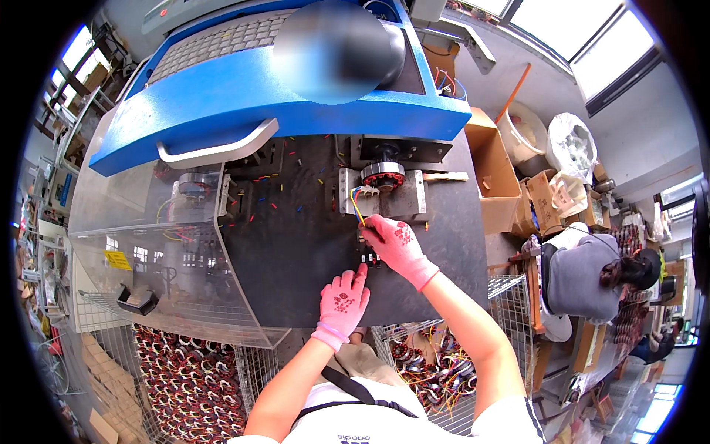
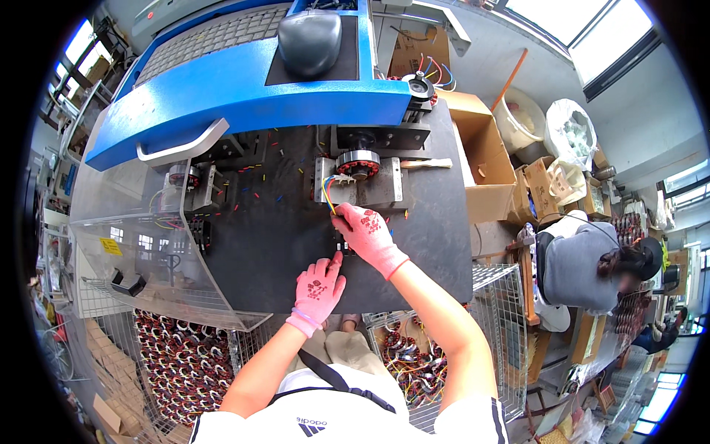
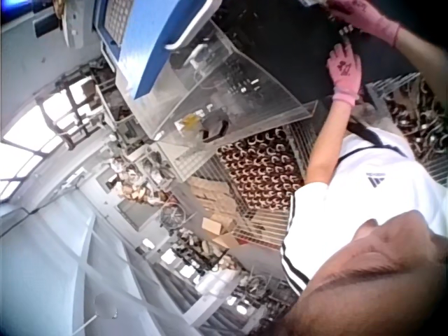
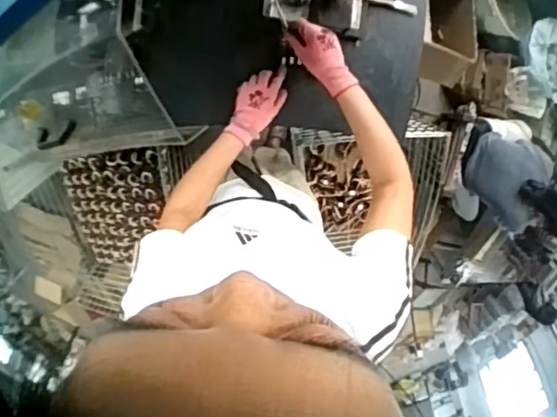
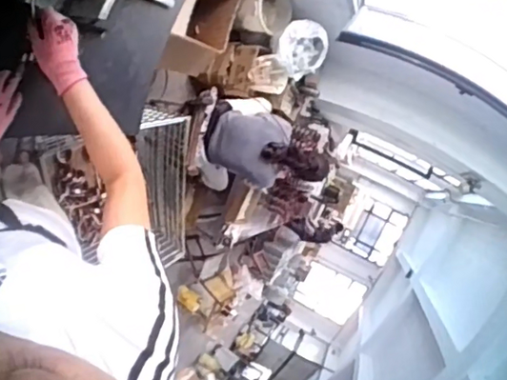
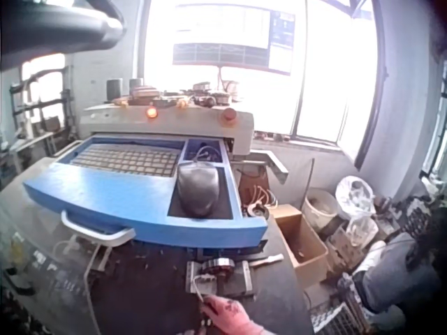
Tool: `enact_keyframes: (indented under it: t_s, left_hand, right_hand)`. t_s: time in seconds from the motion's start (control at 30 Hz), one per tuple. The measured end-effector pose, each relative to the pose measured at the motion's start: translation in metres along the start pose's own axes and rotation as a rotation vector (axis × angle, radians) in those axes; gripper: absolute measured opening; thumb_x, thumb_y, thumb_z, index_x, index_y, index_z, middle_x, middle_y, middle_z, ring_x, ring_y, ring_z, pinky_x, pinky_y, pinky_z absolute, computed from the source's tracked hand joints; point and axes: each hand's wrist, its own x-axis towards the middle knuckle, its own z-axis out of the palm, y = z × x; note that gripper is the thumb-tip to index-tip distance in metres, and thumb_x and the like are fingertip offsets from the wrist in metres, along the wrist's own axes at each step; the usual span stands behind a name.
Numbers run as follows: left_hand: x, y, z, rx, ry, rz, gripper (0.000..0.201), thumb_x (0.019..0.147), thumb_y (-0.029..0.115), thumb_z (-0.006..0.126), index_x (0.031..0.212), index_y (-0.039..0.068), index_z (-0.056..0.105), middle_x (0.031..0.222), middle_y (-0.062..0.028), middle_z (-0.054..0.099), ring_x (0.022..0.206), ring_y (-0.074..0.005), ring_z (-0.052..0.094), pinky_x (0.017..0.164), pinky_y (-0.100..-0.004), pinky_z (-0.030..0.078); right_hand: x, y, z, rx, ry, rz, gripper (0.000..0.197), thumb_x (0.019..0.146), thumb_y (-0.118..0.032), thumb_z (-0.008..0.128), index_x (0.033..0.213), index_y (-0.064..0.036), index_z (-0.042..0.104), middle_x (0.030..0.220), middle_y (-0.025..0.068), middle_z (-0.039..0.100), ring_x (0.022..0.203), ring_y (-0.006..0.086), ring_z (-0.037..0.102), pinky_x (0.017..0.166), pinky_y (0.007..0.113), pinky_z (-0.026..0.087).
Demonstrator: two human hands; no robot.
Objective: The person connects wires to stator parts on a workstation and then places the finished parts into a large metal wire crate. They also move a clear machine cover and place components into a second, smaller crate.
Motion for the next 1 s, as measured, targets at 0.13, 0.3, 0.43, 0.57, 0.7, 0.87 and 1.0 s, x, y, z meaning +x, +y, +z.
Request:
enact_keyframes:
  t_s: [0.13, 0.3, 0.43, 0.57, 0.7, 0.87, 1.0]
  left_hand:
    - [-0.004, -0.004, -0.002, -0.318, 0.183, -0.052, 0.055, 0.086, 0.030, 0.061, 0.135, 0.010, 0.047, 0.110, -0.0090, 0.054, 0.093, -0.0264, 0.059, 0.077, -0.0402, 0.049]
    - [-0.030, -0.002, -0.029, -0.550, 0.112, -0.092, 0.050, 0.084, 0.023, 0.067, 0.129, 0.007, 0.053, 0.102, -0.0100, 0.058, 0.079, -0.0236, 0.060, 0.070, -0.0358, 0.050]
    - [-0.066, -0.005, -0.023, -0.510, -0.140, -0.087, 0.042, 0.087, 0.023, 0.064, 0.124, 0.005, 0.056, 0.104, -0.0076, 0.059, 0.077, -0.0184, 0.062, 0.066, -0.0340, 0.052]
    - [-0.073, 0.013, -0.020, -0.580, -0.192, 0.217, 0.044, 0.088, 0.018, 0.062, 0.129, 0.006, 0.052, 0.115, -0.0151, 0.056, 0.101, -0.0278, 0.060, 0.088, -0.0352, 0.049]
    - [-0.097, 0.001, -0.017, -0.705, -0.392, 0.226, 0.036, 0.091, 0.018, 0.059, 0.125, 0.006, 0.056, 0.107, -0.0136, 0.059, 0.099, -0.0249, 0.060, 0.085, -0.0355, 0.049]
    - [-0.174, -0.066, -0.067, -0.897, -0.617, -0.284, 0.030, 0.096, 0.020, 0.055, 0.120, 0.002, 0.060, 0.092, -0.0089, 0.063, 0.084, -0.0141, 0.061, 0.076, -0.0297, 0.051]
    - [-0.250, -0.130, -0.093, -1.005, -0.325, -0.904, 0.030, 0.096, 0.021, 0.057, 0.118, 0.001, 0.061, 0.089, -0.0028, 0.064, 0.075, -0.0083, 0.059, 0.065, -0.0219, 0.050]
  right_hand:
    - [0.002, 0.000, 0.009, -0.016, 0.036, -0.032, 0.014, 0.087, -0.017, 0.063, 0.091, -0.0044, 0.057, 0.078, 0.0145, 0.063, 0.075, 0.0344, 0.062, 0.065, 0.041, 0.049]
    - [-0.008, -0.035, -0.001, -0.053, 0.172, 0.030, 0.020, 0.084, -0.022, 0.067, 0.093, -0.0053, 0.060, 0.078, 0.0122, 0.064, 0.073, 0.0300, 0.065, 0.064, 0.039, 0.050]
    - [-0.039, -0.099, 0.015, 0.214, -0.228, 0.017, 0.047, 0.080, -0.034, 0.073, 0.116, -0.0055, 0.062, 0.101, 0.0117, 0.066, 0.086, 0.0207, 0.067, 0.077, 0.032, 0.054]
    - [-0.059, -0.132, 0.101, 0.484, -0.599, -0.194, 0.061, 0.087, -0.043, 0.062, 0.127, 0.0016, 0.053, 0.117, 0.0206, 0.061, 0.109, 0.0315, 0.060, 0.095, 0.037, 0.046]
    - [-0.078, -0.151, 0.115, 0.501, -0.638, -0.015, 0.039, 0.094, -0.037, 0.055, 0.116, -0.0060, 0.062, 0.106, 0.0147, 0.064, 0.098, 0.0292, 0.062, 0.086, 0.037, 0.048]
    - [-0.122, -0.103, 0.053, 0.466, -0.532, 0.004, 0.037, 0.094, -0.036, 0.054, 0.118, -0.0088, 0.063, 0.107, 0.0099, 0.064, 0.104, 0.0240, 0.062, 0.093, 0.033, 0.046]
    - [-0.175, -0.070, -0.033, 0.539, -0.324, 0.525, 0.025, 0.089, -0.024, 0.064, 0.105, -0.0051, 0.069, 0.097, 0.0092, 0.070, 0.087, 0.0156, 0.067, 0.077, 0.030, 0.052]
